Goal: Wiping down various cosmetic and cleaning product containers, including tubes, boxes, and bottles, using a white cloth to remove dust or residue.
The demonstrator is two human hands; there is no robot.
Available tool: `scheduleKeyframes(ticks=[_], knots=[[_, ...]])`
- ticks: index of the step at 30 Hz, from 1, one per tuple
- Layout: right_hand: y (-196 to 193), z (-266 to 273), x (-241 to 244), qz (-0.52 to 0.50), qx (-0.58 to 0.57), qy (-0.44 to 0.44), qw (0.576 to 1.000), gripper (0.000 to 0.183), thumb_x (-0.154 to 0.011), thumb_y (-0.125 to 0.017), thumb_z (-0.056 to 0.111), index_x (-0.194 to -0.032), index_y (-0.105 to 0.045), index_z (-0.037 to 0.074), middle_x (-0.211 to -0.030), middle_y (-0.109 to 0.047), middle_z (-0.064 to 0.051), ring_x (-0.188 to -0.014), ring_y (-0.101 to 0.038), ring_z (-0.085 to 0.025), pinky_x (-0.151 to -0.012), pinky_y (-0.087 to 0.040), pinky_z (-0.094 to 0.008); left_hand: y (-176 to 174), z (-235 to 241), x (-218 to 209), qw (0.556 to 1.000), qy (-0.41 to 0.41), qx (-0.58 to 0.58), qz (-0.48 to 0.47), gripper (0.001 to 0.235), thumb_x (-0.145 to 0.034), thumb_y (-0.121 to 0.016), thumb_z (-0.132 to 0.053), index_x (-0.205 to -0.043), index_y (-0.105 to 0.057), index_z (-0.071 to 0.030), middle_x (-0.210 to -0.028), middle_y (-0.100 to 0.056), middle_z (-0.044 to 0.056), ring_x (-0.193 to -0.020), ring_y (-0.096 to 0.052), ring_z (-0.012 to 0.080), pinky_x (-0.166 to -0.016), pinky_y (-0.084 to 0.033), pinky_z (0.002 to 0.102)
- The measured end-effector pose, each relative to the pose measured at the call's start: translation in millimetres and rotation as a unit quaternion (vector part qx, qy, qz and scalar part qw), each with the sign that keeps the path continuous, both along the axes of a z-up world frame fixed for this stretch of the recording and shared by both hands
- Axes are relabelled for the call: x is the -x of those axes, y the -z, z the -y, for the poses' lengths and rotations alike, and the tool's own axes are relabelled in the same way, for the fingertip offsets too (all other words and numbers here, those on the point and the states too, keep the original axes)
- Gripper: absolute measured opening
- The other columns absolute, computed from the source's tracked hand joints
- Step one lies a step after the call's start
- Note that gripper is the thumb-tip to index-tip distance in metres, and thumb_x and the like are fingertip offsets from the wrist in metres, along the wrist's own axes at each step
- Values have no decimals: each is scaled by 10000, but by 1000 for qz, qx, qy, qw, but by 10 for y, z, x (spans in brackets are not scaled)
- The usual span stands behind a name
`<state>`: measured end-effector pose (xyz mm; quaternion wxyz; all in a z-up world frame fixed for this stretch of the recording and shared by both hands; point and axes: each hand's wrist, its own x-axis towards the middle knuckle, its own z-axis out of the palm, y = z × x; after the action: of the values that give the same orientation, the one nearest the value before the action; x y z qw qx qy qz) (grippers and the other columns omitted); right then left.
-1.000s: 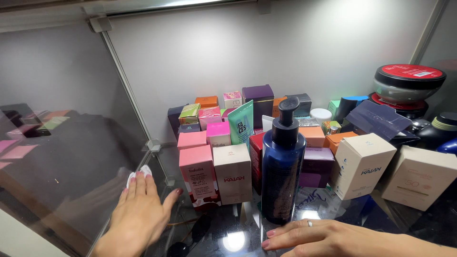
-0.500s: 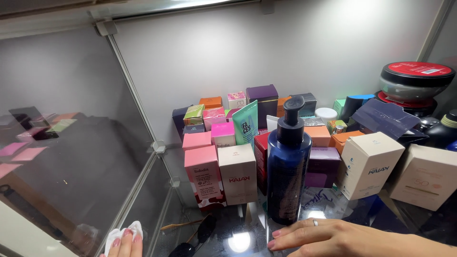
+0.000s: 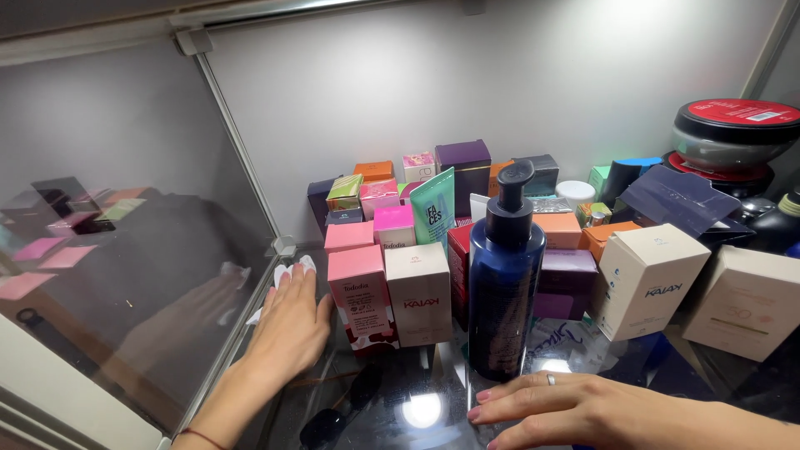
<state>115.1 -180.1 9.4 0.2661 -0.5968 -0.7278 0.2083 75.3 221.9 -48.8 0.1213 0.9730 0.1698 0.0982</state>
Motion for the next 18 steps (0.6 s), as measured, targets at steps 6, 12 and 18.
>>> scheduleKeyframes(ticks=[6, 12, 18], knots=[[16, 26, 16, 12, -21, -8, 1000, 556, -1129, -324, 479, -1402, -563, 59, -1563, -488, -202, -1468, -437, -432, -1112, -398, -579, 22, -248, -469, 998, -3, 9, 62, 553, -1024, -316, -269, -1525, -361, -37, -1641, -300, 211, -1528, -261, 419, -1251, -195, 545], [21, 36, 38, 21, -8, -1, 1000, 522, -1124, -327, 437, -1397, -570, 65, -1567, -488, -187, -1467, -434, -418, -1120, -390, -560, -33, -230, -400, 999, 38, -6, 0, 654, -1028, -271, -292, -1627, -118, -78, -1690, -164, 182, -1565, -139, 399, -1262, -116, 533], [-10, 56, 21, -12, 1, -6, 1000, 686, -1107, -283, 627, -1432, -547, 83, -1582, -470, -195, -1490, -412, -432, -1134, -358, -597, -74, 202, 267, 992, 126, 31, -1, 673, -987, -312, -201, -1617, -101, -93, -1687, -119, 209, -1555, -74, 455, -1239, -95, 580]])
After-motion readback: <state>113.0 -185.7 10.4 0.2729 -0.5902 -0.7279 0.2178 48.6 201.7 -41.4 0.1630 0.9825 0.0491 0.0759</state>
